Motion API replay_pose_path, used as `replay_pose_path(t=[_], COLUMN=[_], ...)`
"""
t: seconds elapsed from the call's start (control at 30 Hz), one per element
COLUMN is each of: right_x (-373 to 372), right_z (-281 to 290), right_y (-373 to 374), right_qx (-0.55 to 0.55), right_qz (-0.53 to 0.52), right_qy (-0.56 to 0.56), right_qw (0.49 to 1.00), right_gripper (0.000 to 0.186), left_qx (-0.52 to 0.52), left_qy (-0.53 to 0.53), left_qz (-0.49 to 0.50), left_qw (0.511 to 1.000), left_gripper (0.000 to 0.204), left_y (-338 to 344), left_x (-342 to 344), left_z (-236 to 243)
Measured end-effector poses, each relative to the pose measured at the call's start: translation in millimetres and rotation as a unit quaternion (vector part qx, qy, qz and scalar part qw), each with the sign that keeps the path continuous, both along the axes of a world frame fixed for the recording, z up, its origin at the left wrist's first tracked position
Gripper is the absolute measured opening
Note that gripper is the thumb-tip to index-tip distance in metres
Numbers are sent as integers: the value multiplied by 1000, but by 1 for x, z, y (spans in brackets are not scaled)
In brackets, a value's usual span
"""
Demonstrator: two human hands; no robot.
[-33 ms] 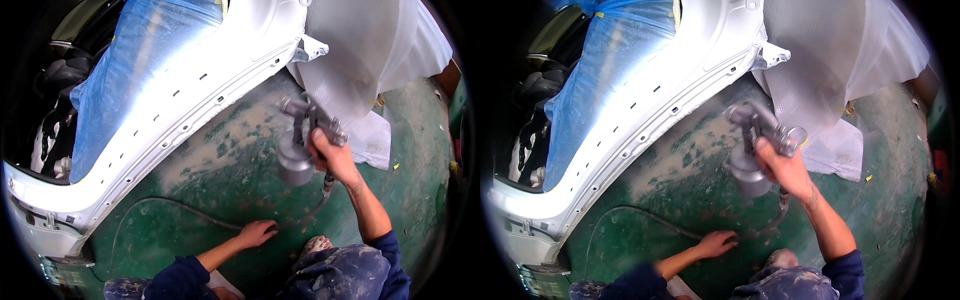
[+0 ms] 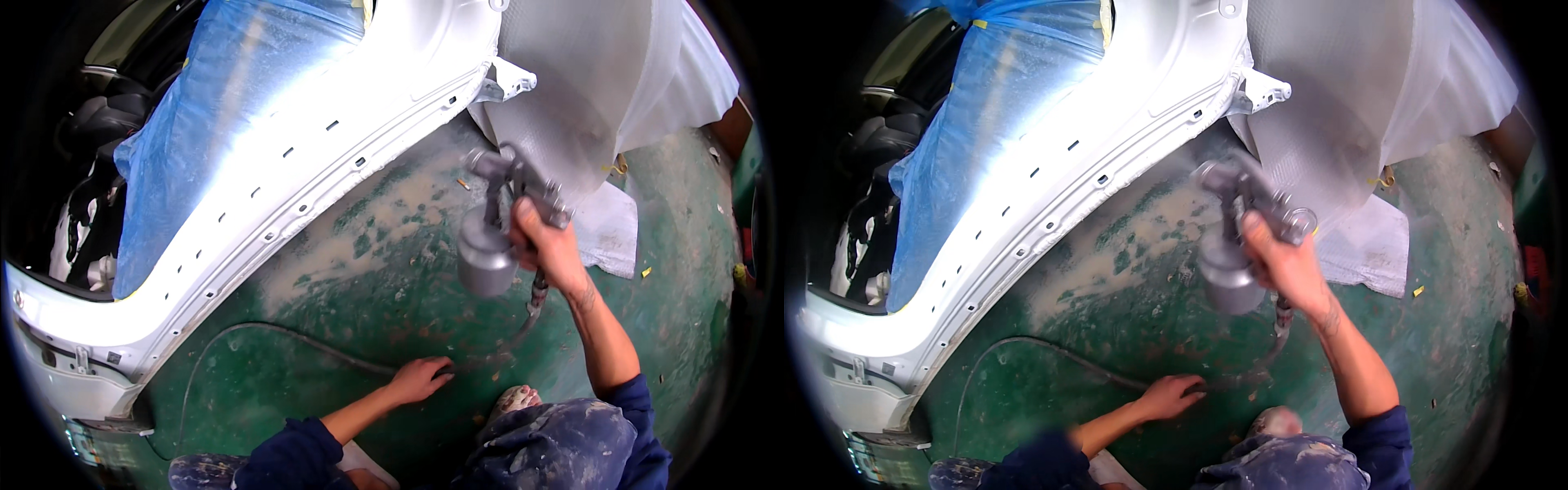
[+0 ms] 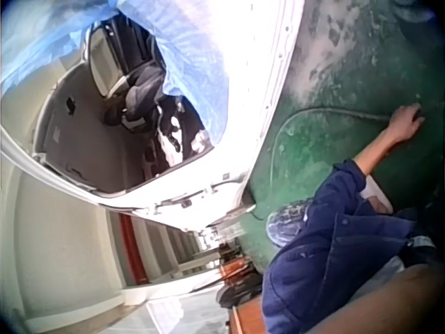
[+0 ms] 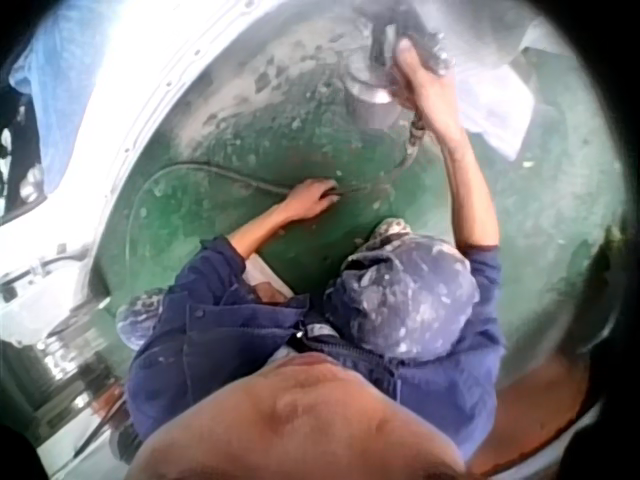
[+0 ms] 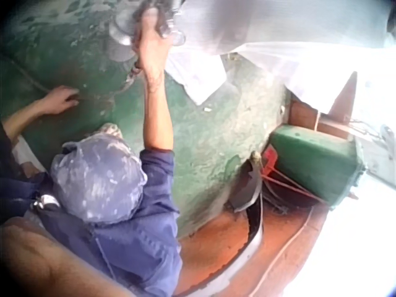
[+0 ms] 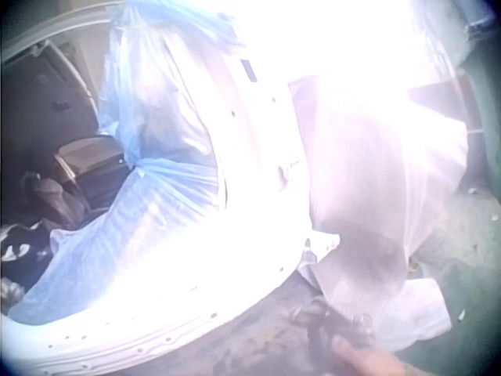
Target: The person uses a spray gun to apply white paint to the door frame and interior edges of a car door. The interior is masked with blue plastic sheeting. The person moves around the door, spraying different sections and adjusting the plastic covering to reach new areas.
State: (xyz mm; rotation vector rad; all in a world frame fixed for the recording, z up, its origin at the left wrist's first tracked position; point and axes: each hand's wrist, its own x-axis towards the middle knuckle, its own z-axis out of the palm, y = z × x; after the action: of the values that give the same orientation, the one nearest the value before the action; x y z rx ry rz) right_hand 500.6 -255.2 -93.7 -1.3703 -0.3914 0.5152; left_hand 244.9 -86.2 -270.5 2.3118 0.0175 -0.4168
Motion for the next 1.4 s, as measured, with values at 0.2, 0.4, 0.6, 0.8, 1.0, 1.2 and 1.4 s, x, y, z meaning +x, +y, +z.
replay_pose_path(t=[0.2,0.4,0.6,0.8,1.0,1.2,1.4], right_x=[33,1,-68,-98,-54,-53,-109], right_z=[-4,11,32,78,77,54,28], right_y=[-13,0,25,38,32,29,61], right_qx=[44,-18,-78,-116,-89,-60,-109], right_qz=[-148,-212,-19,212,14,-158,-105], right_qy=[-5,-72,-137,-137,-99,-137,-382], right_qw=[988,974,987,961,991,976,912], right_gripper=[36,36,21,37,34,31,14], left_qx=[41,188,259,236,207,177,255], left_qy=[8,-14,48,-1,-24,-25,44], left_qz=[10,-78,-195,-200,-166,-159,-259], left_qw=[999,979,945,951,964,971,931], left_gripper=[32,26,29,29,29,29,33], left_y=[14,71,75,78,75,88,88], left_x=[19,-23,-43,-63,-42,-57,-56], left_z=[24,3,12,-2,21,20,12])
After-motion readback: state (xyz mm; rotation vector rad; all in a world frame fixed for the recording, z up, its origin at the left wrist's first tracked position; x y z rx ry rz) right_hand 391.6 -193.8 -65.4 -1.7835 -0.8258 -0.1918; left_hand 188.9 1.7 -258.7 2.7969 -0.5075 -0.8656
